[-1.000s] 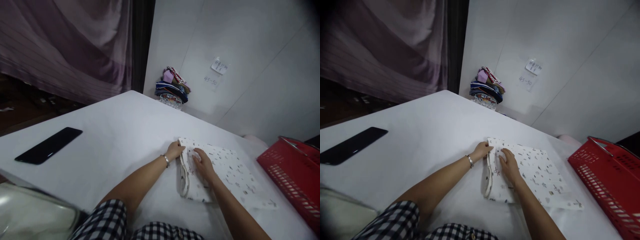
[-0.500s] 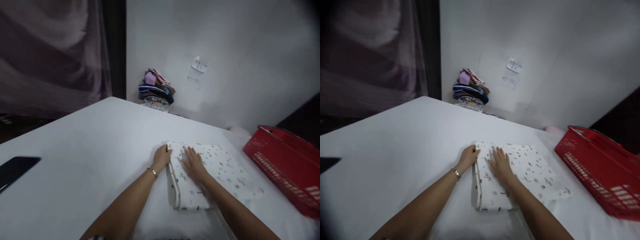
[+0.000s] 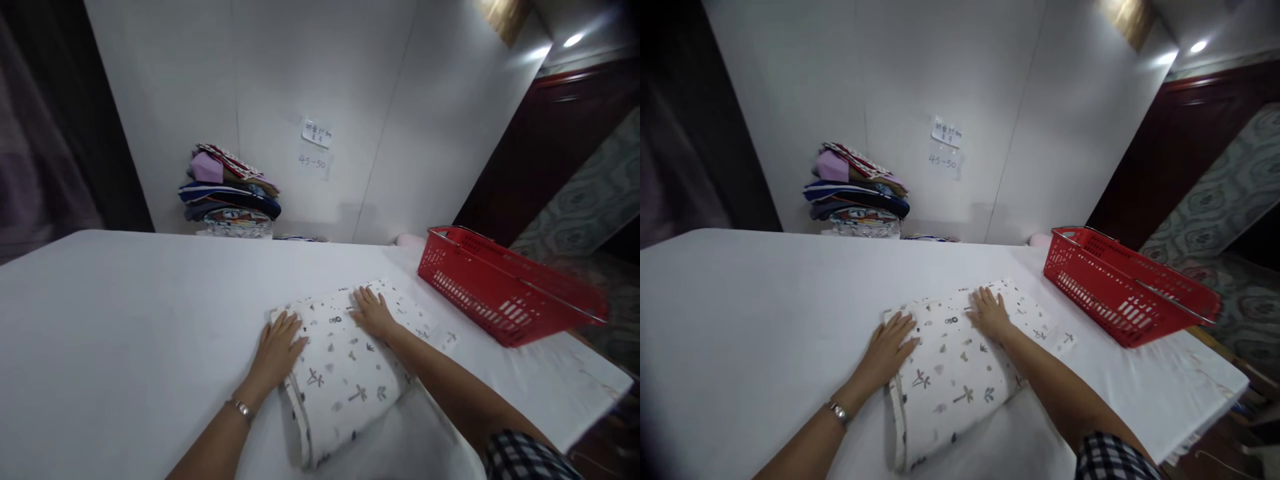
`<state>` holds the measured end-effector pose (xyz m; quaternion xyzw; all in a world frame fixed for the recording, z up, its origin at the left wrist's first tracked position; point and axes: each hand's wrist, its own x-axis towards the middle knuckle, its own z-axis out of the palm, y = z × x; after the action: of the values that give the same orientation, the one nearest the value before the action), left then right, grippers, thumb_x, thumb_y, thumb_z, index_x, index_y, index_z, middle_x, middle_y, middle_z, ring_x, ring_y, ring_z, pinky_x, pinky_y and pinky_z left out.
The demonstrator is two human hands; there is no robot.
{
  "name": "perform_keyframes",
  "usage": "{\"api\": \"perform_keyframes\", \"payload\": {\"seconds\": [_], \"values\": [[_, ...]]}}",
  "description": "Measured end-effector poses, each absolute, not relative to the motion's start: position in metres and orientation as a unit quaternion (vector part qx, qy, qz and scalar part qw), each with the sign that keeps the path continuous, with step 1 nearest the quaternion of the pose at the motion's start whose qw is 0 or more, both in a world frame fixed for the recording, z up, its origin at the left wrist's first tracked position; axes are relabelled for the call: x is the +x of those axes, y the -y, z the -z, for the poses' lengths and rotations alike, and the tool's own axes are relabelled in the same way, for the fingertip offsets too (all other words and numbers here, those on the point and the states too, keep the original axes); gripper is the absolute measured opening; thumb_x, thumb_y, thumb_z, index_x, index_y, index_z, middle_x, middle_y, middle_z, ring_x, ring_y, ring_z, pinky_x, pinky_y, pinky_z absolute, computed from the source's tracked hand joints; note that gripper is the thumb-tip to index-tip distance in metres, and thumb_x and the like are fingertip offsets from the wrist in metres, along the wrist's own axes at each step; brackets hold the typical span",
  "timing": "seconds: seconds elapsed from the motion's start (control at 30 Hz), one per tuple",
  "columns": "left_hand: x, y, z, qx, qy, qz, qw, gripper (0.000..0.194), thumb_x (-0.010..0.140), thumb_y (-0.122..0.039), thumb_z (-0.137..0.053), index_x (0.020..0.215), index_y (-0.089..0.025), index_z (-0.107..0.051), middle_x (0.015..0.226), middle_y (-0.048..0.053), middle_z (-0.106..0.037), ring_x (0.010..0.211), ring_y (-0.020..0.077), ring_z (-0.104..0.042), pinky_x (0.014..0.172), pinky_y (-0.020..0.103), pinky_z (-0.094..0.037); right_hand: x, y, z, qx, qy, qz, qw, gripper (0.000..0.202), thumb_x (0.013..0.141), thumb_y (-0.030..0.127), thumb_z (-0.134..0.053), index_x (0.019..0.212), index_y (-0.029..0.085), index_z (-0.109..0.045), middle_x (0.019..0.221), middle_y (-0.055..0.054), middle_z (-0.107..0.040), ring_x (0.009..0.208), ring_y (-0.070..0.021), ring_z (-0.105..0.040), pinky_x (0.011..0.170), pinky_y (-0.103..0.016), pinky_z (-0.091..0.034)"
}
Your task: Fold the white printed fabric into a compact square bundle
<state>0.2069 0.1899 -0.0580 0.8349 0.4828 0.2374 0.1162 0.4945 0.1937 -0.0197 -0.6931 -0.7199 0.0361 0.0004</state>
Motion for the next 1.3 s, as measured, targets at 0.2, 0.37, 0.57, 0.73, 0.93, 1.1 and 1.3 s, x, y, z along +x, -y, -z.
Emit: {"api": "perform_keyframes", "payload": {"seconds": [0.2, 0.37, 0.57, 0.73, 0.93, 1.1, 1.3], "values": [[0.205, -0.192, 0.061, 0.831, -0.489, -0.245, 0.105, 0.044, 0.087, -0.044, -0.036, 0.122, -0.023, -0.053, 0.139, 0.004, -0.04, 0.134, 0.0242, -0.022, 0.107, 0.048, -0.02, 0.537, -0.21, 0.041, -0.742, 0.664, -0.097, 0.012, 0.069, 0.086, 0.064, -0.02, 0.142, 0.023, -0.022, 0.15, -0.006, -0.011, 0.137, -0.0232, -0.004, 0.106, -0.05, -0.006], [0.202, -0.191, 0.062, 0.817, -0.505, -0.266, 0.086, 0.046, 0.084, -0.046, -0.041, 0.122, -0.023, -0.053, 0.139, 0.006, -0.041, 0.134, 0.0262, -0.022, 0.105, 0.049, -0.025, 0.57, -0.224, 0.032, -0.789, 0.608, -0.054, 0.07, 0.054, 0.092, 0.049, -0.024, 0.139, 0.022, -0.029, 0.149, -0.008, -0.019, 0.136, -0.0208, -0.012, 0.106, -0.045, -0.016], [0.202, -0.196, 0.067, 0.825, -0.509, -0.226, 0.098, 0.045, 0.084, -0.048, -0.04, 0.12, -0.025, -0.055, 0.138, 0.003, -0.042, 0.134, 0.0265, -0.022, 0.105, 0.051, -0.024, 0.634, -0.236, 0.025, -0.856, 0.51, -0.034, 0.082, 0.049, 0.092, 0.037, -0.029, 0.128, 0.008, -0.046, 0.127, -0.016, -0.051, 0.118, -0.0224, -0.046, 0.094, -0.031, -0.035], [0.201, -0.196, 0.069, 0.824, -0.51, -0.23, 0.093, 0.044, 0.084, -0.048, -0.041, 0.12, -0.026, -0.055, 0.138, 0.002, -0.042, 0.134, 0.0256, -0.022, 0.105, 0.049, -0.025, 0.651, -0.245, 0.031, -0.861, 0.501, -0.05, 0.076, 0.045, 0.086, 0.043, -0.041, 0.11, 0.011, -0.061, 0.112, -0.014, -0.062, 0.103, -0.0232, -0.056, 0.083, -0.028, -0.041], [0.201, -0.193, 0.065, 0.822, -0.51, -0.24, 0.087, 0.044, 0.083, -0.046, -0.044, 0.12, -0.026, -0.055, 0.138, 0.003, -0.042, 0.134, 0.0267, -0.023, 0.105, 0.051, -0.024, 0.649, -0.244, 0.038, -0.865, 0.494, -0.016, 0.088, 0.04, 0.089, 0.04, -0.036, 0.113, 0.015, -0.057, 0.117, -0.012, -0.058, 0.106, -0.0215, -0.054, 0.081, -0.027, -0.04], [0.202, -0.192, 0.063, 0.812, -0.519, -0.251, 0.092, 0.044, 0.083, -0.047, -0.044, 0.12, -0.025, -0.055, 0.141, 0.004, -0.037, 0.135, 0.0268, -0.017, 0.106, 0.052, -0.022, 0.651, -0.246, 0.037, -0.875, 0.478, -0.038, 0.068, 0.04, 0.088, 0.042, -0.037, 0.107, 0.014, -0.059, 0.115, -0.014, -0.059, 0.104, -0.0232, -0.055, 0.079, -0.029, -0.041], [0.204, -0.186, 0.059, 0.786, -0.546, -0.263, 0.124, 0.053, 0.083, -0.047, -0.044, 0.129, -0.02, -0.046, 0.147, 0.009, -0.025, 0.136, 0.0268, -0.016, 0.106, 0.047, -0.025, 0.654, -0.258, 0.031, -0.866, 0.492, -0.079, 0.05, 0.051, 0.087, 0.049, -0.033, 0.11, 0.01, -0.059, 0.113, -0.017, -0.06, 0.102, -0.0269, -0.057, 0.079, -0.032, -0.043]]}}
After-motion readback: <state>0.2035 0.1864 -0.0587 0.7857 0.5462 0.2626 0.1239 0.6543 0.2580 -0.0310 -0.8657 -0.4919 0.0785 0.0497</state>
